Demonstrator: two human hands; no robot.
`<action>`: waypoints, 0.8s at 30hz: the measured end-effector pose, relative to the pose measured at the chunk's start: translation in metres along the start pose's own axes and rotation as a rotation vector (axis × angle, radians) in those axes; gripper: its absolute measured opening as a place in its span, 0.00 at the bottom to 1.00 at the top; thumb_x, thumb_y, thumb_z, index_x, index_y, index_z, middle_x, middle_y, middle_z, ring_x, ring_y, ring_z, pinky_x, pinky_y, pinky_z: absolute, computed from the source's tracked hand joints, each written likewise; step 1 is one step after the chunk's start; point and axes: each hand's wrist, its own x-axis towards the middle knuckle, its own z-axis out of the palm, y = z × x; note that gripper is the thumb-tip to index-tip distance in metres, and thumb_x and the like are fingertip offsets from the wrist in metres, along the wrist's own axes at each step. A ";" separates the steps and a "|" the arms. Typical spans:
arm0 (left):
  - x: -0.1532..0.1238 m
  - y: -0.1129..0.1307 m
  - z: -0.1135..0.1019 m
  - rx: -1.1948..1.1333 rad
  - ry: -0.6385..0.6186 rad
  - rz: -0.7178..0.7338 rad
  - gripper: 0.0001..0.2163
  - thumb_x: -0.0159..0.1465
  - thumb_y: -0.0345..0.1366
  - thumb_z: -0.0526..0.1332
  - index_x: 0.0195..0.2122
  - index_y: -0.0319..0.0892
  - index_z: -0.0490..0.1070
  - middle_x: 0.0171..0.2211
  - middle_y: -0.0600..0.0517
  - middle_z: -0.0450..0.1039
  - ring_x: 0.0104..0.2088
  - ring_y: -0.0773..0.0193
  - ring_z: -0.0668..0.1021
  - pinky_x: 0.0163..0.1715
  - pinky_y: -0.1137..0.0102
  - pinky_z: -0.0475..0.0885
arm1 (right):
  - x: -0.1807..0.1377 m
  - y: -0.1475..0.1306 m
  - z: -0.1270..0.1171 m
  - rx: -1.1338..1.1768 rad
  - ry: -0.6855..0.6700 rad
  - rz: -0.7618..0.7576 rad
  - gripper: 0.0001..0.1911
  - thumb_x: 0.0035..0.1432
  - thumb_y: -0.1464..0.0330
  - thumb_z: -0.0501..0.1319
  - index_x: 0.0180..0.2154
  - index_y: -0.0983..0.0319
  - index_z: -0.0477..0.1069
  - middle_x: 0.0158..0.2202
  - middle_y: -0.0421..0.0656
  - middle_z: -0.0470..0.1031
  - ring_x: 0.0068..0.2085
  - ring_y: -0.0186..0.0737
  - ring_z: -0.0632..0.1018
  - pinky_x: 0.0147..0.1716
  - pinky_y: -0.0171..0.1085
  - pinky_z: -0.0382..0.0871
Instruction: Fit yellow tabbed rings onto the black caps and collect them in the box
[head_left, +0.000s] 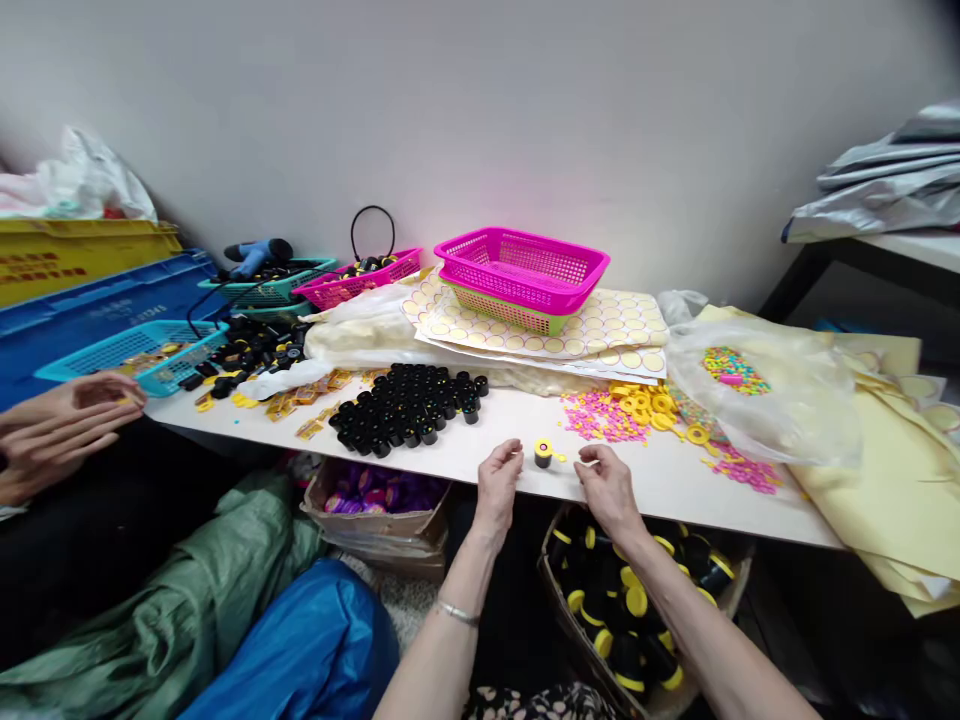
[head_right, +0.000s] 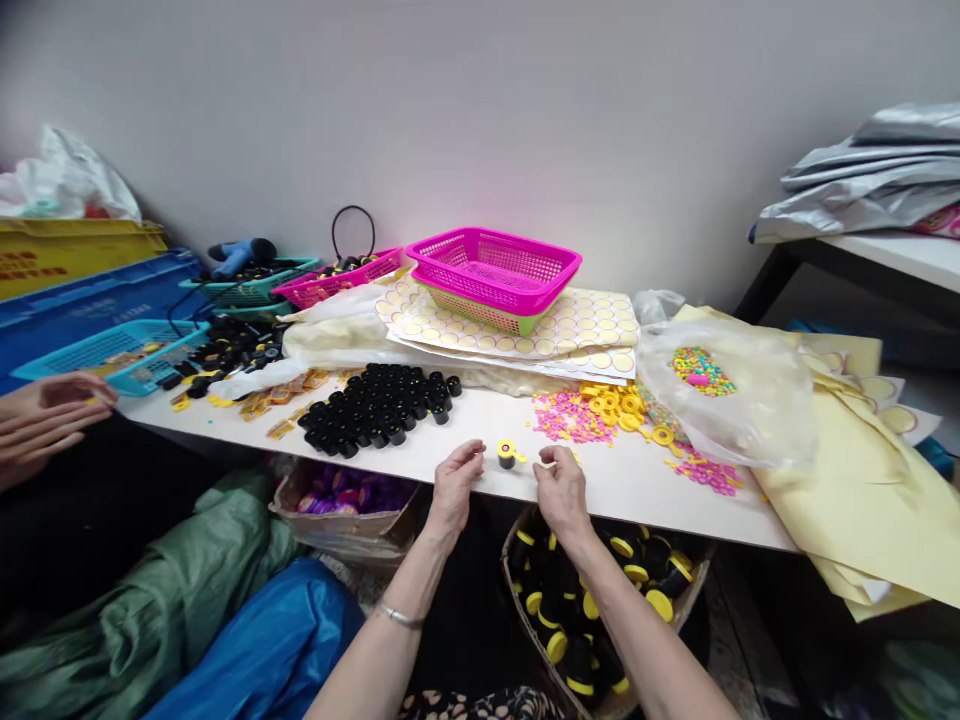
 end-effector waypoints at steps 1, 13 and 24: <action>0.008 0.000 0.005 0.075 -0.021 -0.004 0.16 0.53 0.41 0.60 0.39 0.37 0.73 0.35 0.48 0.74 0.28 0.70 0.71 0.28 0.74 0.65 | 0.006 0.004 0.001 0.066 -0.064 0.019 0.13 0.43 0.64 0.61 0.34 0.62 0.65 0.27 0.38 0.66 0.22 0.31 0.64 0.22 0.33 0.58; 0.036 -0.011 0.032 0.349 -0.125 -0.020 0.17 0.53 0.48 0.58 0.20 0.38 0.71 0.17 0.54 0.66 0.22 0.69 0.66 0.22 0.74 0.58 | 0.030 0.000 0.018 0.298 -0.191 0.229 0.19 0.46 0.54 0.61 0.30 0.65 0.70 0.22 0.39 0.68 0.21 0.30 0.67 0.15 0.29 0.58; 0.029 -0.013 0.037 0.263 -0.037 -0.079 0.16 0.52 0.46 0.60 0.18 0.38 0.68 0.15 0.57 0.61 0.19 0.72 0.63 0.19 0.75 0.56 | 0.034 -0.009 0.038 0.279 -0.197 0.440 0.10 0.46 0.63 0.59 0.26 0.64 0.68 0.15 0.37 0.67 0.14 0.31 0.68 0.11 0.29 0.62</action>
